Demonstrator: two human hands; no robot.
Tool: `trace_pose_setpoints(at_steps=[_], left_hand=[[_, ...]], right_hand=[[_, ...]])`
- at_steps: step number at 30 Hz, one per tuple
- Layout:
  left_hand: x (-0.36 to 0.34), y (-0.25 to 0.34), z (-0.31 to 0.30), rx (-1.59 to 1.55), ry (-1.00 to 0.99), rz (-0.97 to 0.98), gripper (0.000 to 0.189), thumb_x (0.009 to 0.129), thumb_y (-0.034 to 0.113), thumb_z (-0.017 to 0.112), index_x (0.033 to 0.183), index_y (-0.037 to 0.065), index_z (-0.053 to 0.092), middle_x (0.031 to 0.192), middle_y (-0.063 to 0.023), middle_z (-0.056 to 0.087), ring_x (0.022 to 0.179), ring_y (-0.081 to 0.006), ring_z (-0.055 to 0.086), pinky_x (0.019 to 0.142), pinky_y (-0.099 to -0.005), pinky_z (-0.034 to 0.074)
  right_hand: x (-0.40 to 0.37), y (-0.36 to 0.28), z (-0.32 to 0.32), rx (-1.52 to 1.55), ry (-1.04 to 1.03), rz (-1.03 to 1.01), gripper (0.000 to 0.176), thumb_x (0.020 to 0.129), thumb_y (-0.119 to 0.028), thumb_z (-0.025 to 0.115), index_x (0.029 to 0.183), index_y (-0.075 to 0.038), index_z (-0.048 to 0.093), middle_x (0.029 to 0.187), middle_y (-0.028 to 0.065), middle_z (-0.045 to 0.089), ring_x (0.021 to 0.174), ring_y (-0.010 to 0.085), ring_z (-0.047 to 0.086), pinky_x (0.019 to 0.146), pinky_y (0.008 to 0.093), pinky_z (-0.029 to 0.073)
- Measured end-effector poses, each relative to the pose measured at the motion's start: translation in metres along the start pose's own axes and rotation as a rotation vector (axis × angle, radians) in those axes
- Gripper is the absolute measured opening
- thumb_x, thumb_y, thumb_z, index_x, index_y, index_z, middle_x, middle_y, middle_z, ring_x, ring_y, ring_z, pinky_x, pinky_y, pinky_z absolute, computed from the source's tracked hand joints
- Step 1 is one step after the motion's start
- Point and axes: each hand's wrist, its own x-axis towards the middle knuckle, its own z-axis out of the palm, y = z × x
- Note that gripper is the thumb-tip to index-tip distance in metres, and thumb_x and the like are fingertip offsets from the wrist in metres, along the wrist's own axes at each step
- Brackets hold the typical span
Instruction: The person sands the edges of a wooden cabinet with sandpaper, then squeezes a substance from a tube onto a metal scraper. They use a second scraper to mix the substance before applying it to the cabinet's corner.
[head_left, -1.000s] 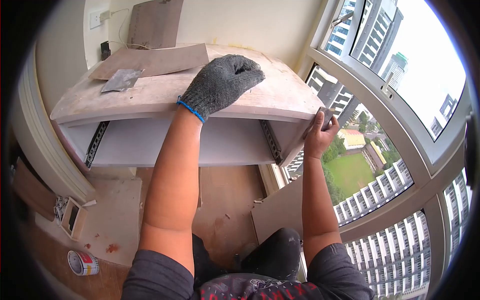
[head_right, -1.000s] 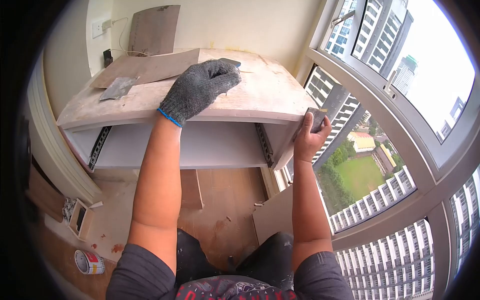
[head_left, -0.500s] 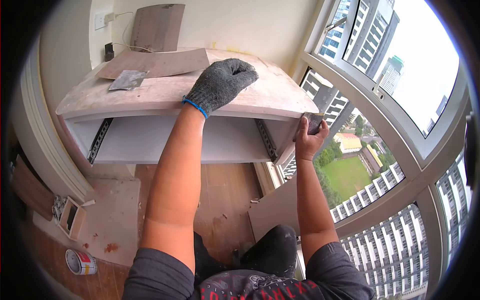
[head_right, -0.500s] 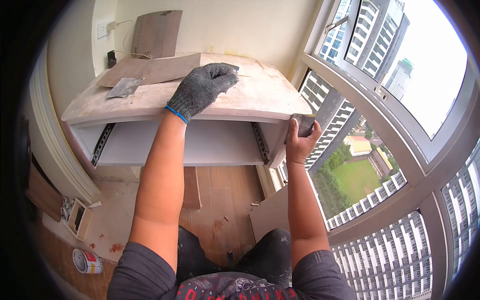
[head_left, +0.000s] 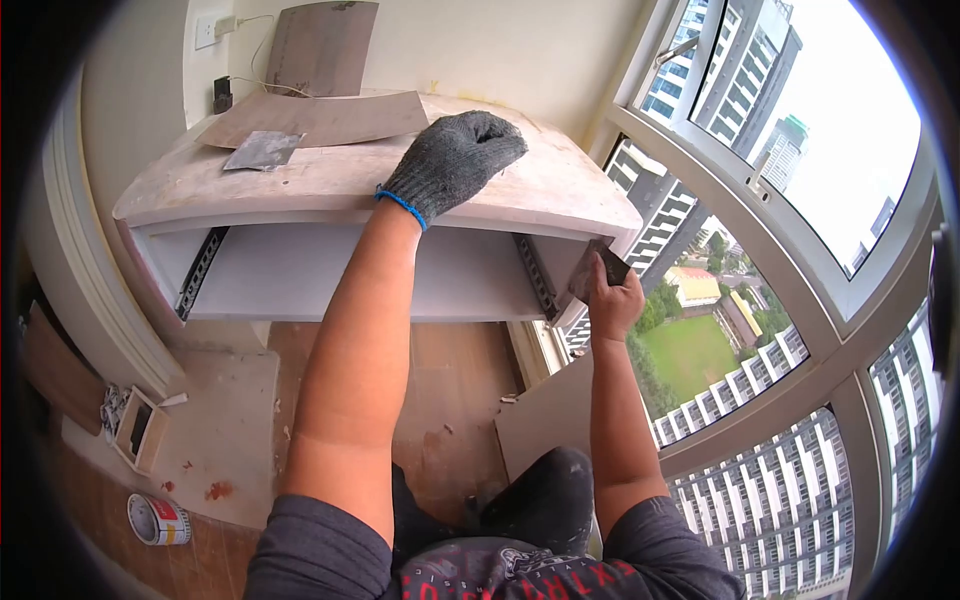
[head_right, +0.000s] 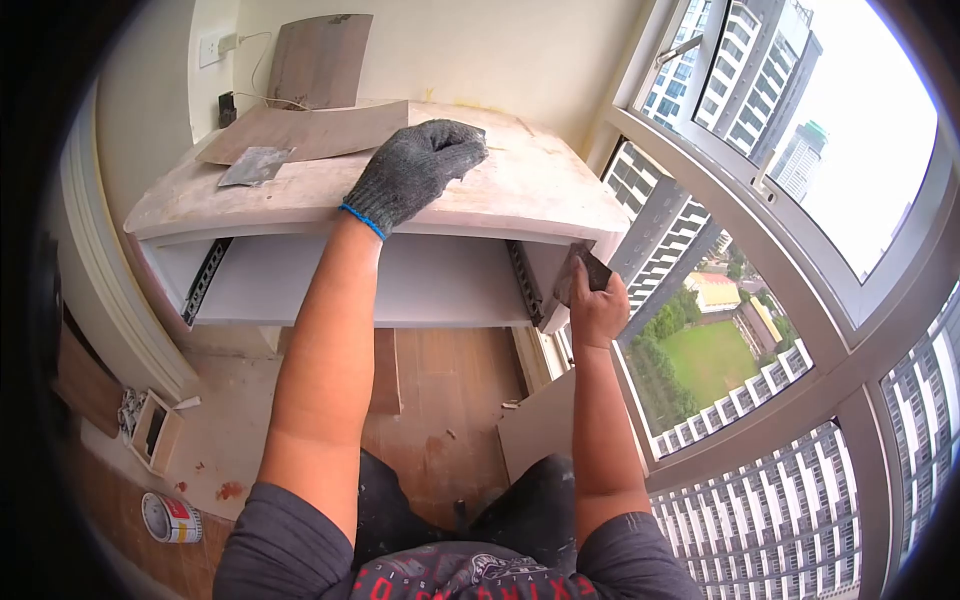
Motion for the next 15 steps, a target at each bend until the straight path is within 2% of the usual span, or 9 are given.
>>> trace_pose_setpoints(at_steps=[3, 6, 9, 10, 11, 15], left_hand=[[0.002, -0.009, 0.001, 0.070, 0.033, 0.124, 0.035, 0.090, 0.028, 0.071, 0.111, 0.000, 0.072, 0.091, -0.0070, 0.073, 0.079, -0.0112, 0.065, 0.076, -0.0266, 0.053], [0.003, -0.009, 0.001, -0.023, 0.009, 0.073, 0.036, 0.090, 0.029, 0.071, 0.111, 0.000, 0.072, 0.091, -0.0066, 0.073, 0.079, -0.0112, 0.065, 0.077, -0.0273, 0.053], [0.000, -0.001, 0.000, 0.011, -0.008, 0.016, 0.034, 0.090, 0.028, 0.071, 0.110, 0.000, 0.072, 0.094, -0.0104, 0.074, 0.080, -0.0155, 0.067, 0.078, -0.0293, 0.054], [0.001, -0.002, 0.001, 0.067, 0.048, 0.103, 0.033, 0.090, 0.028, 0.070, 0.109, 0.001, 0.072, 0.094, -0.0121, 0.074, 0.081, -0.0184, 0.068, 0.078, -0.0305, 0.054], [0.000, -0.006, 0.004, 0.124, 0.102, 0.188, 0.033, 0.091, 0.028, 0.070, 0.109, 0.001, 0.072, 0.094, -0.0139, 0.073, 0.082, -0.0214, 0.069, 0.079, -0.0318, 0.055], [-0.040, 0.002, 0.045, 0.195, 0.399, 0.521, 0.026, 0.092, 0.025, 0.069, 0.101, 0.001, 0.071, 0.090, -0.0192, 0.071, 0.089, -0.0326, 0.069, 0.082, -0.0388, 0.055]], right_hand=[[-0.010, 0.007, 0.000, -0.059, -0.049, -0.116, 0.033, 0.083, -0.038, 0.079, 0.079, -0.007, 0.070, 0.069, 0.0117, 0.065, 0.065, 0.0316, 0.064, 0.060, 0.0414, 0.049], [0.004, -0.009, -0.008, -0.081, -0.004, -0.118, 0.028, 0.086, -0.032, 0.076, 0.077, -0.006, 0.069, 0.071, 0.0129, 0.065, 0.065, 0.0329, 0.064, 0.060, 0.0410, 0.049], [-0.005, -0.001, -0.003, -0.126, -0.023, -0.110, 0.029, 0.088, -0.031, 0.074, 0.076, -0.006, 0.067, 0.072, 0.0139, 0.066, 0.066, 0.0342, 0.065, 0.061, 0.0417, 0.050], [-0.017, 0.009, -0.001, -0.124, -0.092, -0.139, 0.031, 0.089, -0.032, 0.072, 0.075, -0.005, 0.066, 0.073, 0.0155, 0.066, 0.067, 0.0360, 0.065, 0.062, 0.0435, 0.051], [-0.031, 0.014, -0.005, -0.256, -0.171, -0.115, 0.031, 0.090, -0.032, 0.070, 0.075, -0.005, 0.067, 0.074, 0.0164, 0.067, 0.070, 0.0370, 0.066, 0.064, 0.0450, 0.052], [-0.040, 0.020, -0.026, -0.106, -0.175, -0.023, 0.037, 0.095, -0.035, 0.065, 0.077, -0.002, 0.066, 0.075, 0.0188, 0.066, 0.069, 0.0392, 0.064, 0.064, 0.0453, 0.050]])
